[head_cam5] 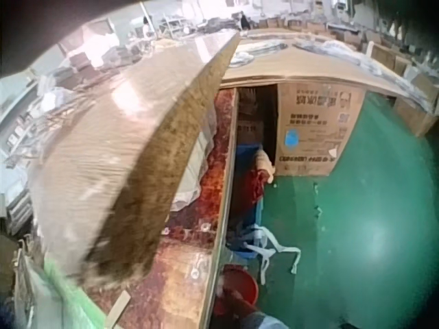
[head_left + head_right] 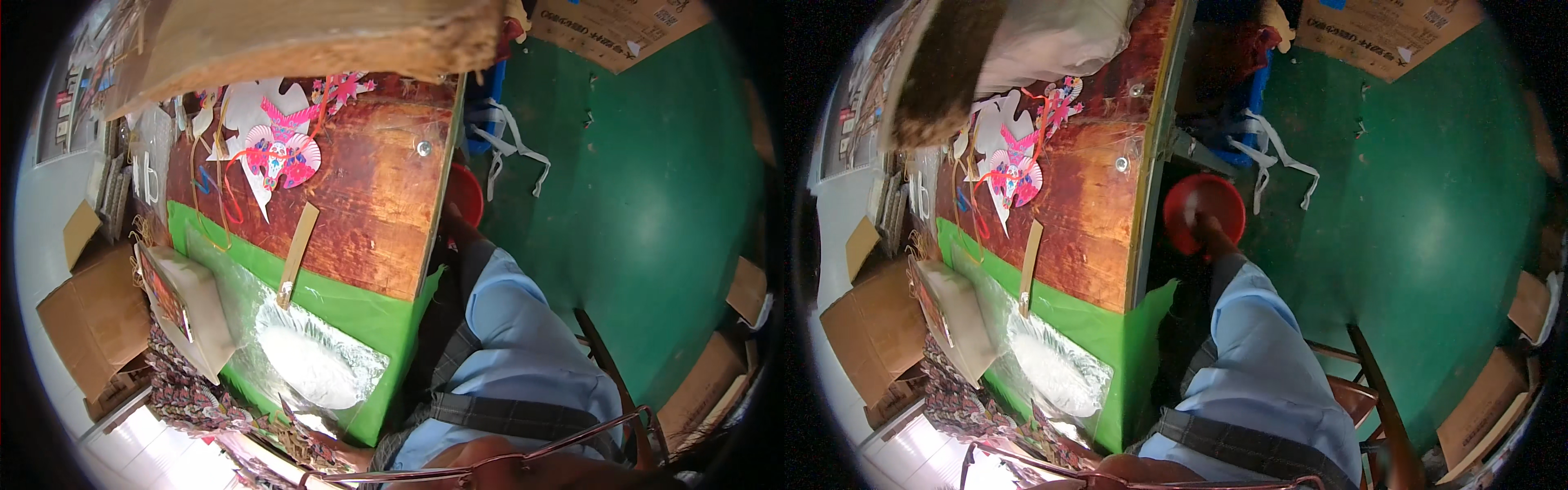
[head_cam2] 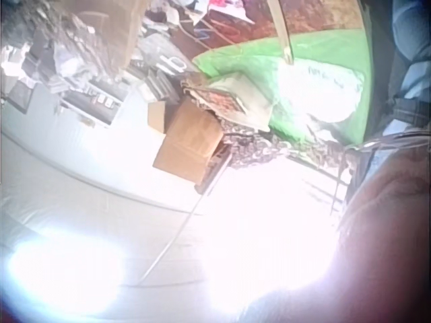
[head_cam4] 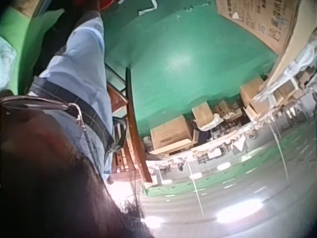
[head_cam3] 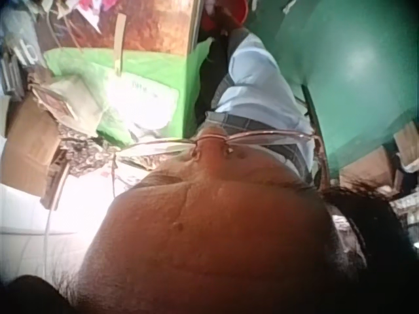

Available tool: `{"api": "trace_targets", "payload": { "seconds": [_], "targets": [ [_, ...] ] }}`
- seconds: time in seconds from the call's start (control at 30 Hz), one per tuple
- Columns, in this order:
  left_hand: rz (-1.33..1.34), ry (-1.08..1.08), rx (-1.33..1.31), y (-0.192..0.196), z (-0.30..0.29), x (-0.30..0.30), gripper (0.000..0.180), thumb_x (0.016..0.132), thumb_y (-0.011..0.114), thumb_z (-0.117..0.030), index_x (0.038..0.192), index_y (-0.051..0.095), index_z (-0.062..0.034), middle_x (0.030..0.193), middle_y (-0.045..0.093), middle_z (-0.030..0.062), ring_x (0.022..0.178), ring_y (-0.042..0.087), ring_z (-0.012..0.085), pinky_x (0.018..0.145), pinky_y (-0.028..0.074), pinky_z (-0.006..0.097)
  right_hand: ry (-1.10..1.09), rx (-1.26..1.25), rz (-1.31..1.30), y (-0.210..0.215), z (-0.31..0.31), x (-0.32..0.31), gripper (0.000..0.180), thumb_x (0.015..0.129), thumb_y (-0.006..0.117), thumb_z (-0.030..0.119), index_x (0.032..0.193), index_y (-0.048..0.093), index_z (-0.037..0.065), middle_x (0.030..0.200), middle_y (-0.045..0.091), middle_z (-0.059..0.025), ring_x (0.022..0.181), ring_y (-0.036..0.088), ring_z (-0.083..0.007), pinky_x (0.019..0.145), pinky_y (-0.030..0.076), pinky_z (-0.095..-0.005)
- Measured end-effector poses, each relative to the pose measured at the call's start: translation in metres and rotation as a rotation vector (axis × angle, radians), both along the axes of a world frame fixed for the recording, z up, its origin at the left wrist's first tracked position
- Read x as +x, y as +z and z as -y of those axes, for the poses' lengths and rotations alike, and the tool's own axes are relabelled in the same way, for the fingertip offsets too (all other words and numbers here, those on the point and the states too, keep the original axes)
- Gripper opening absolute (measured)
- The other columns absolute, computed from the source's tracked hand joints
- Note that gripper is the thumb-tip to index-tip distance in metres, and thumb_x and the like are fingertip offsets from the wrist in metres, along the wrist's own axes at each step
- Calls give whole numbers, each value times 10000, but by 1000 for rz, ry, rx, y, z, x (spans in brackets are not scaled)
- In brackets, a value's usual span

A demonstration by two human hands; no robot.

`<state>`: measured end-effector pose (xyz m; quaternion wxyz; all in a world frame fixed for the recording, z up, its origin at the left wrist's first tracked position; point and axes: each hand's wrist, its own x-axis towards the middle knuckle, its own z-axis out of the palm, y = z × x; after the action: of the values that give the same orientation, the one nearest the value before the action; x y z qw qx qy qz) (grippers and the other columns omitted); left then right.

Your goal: The person sits at a workbench in a factory setting, assembling small, colorful paper crafts. They use a brush to apply white adhesive to the edges of the paper pieces and attach small wooden sticks to them. The person repeatedly picks up a craft, applies glue, attaches the stick, and places the finished item on a cardboard sheet.

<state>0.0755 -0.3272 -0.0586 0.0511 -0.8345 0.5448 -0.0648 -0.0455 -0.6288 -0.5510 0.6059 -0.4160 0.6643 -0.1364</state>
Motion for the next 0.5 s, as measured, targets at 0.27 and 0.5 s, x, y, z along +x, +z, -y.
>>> {"api": "trace_targets", "payload": {
  "seconds": [0.27, 0.5],
  "targets": [
    [-60, 64, -16, 8, -8, -3, 1353, 454, 846, -444, 1448, 46, 7, 1471, 142, 286, 1357, 182, 432, 1095, 203, 529, -558, 19, 675, 120, -14, -101, 157, 815, 634, 132, 946, 649, 48, 824, 658, -85, 700, 624, -196, 652, 508, -322],
    [-124, -70, -156, 33, 0, -17, 1256, 569, 780, -535, 1423, 97, 81, 1452, 141, 289, 1340, 172, 449, 1067, 213, 578, -688, 12, 1267, 302, -52, -209, 98, 869, 597, 114, 933, 602, 41, 677, 599, -55, 564, 555, -157, 560, 452, -319]
  ]
}}
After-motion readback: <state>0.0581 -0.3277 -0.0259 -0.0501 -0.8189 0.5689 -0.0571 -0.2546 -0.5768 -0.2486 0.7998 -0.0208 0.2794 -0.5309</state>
